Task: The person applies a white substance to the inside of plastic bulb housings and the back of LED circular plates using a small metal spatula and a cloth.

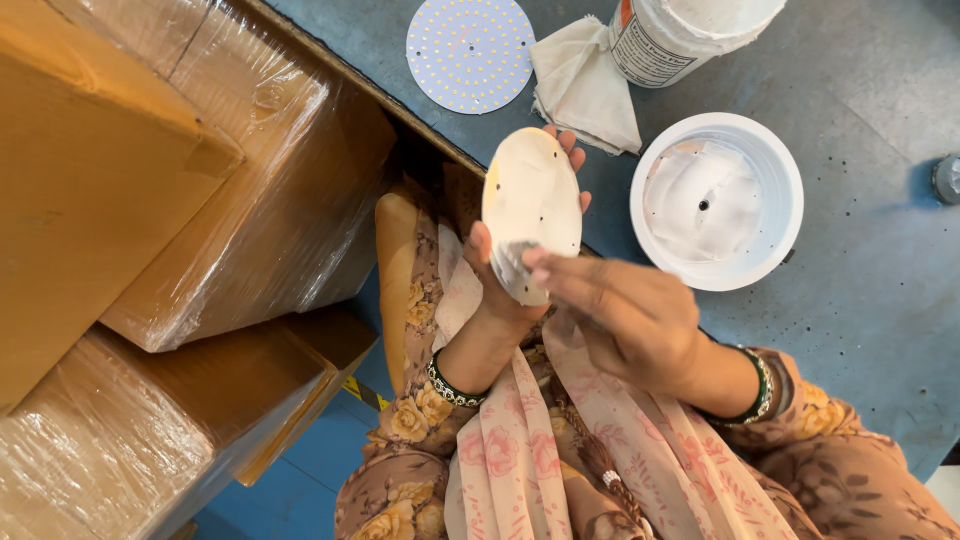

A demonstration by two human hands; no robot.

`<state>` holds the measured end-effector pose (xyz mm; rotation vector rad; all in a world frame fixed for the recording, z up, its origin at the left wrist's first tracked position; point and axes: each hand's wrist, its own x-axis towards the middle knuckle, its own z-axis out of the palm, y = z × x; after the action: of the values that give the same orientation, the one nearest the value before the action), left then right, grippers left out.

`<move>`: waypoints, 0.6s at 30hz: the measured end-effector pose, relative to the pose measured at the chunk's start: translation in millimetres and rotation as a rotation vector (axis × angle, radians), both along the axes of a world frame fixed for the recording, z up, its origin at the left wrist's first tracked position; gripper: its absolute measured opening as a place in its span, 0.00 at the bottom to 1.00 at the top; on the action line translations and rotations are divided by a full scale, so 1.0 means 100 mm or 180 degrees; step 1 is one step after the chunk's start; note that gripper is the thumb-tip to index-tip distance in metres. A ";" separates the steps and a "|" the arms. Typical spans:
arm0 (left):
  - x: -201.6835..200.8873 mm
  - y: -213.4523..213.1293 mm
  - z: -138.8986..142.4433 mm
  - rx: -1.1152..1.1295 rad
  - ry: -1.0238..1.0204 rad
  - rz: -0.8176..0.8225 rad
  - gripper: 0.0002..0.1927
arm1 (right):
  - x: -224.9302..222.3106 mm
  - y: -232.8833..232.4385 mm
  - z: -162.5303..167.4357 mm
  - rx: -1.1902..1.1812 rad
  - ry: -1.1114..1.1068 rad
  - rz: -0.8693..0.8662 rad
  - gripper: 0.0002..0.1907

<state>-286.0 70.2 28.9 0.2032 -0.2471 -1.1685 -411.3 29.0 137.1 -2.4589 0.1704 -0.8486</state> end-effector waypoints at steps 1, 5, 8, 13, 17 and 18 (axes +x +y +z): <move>0.02 0.00 -0.02 0.0020 -0.0030 0.0027 0.63 | 0.00 0.01 -0.01 -0.0003 0.0029 0.0090 0.21; 0.02 -0.01 -0.08 -0.0001 -0.0171 0.0045 0.61 | -0.03 -0.11 -0.02 0.0125 -0.0030 -0.0144 0.20; -0.09 0.01 -0.07 -0.0068 -0.0256 -0.0001 0.61 | -0.03 -0.19 0.00 0.0046 0.0035 -0.0455 0.17; -0.14 0.03 -0.06 -0.0063 -0.0323 -0.0030 0.61 | 0.04 -0.15 0.02 -0.0019 -0.0100 -0.0616 0.17; -0.14 0.01 -0.14 -0.0058 -0.0457 -0.0002 0.59 | 0.05 -0.09 0.02 0.0015 -0.0078 -0.0688 0.18; -0.13 -0.01 -0.17 -0.0064 -0.0509 0.0005 0.59 | 0.05 -0.08 0.01 0.0017 -0.0083 -0.0650 0.19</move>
<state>-299.5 69.4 11.6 0.2797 -0.3990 -1.1491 -406.4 20.6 138.6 -2.4536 0.4195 -0.9632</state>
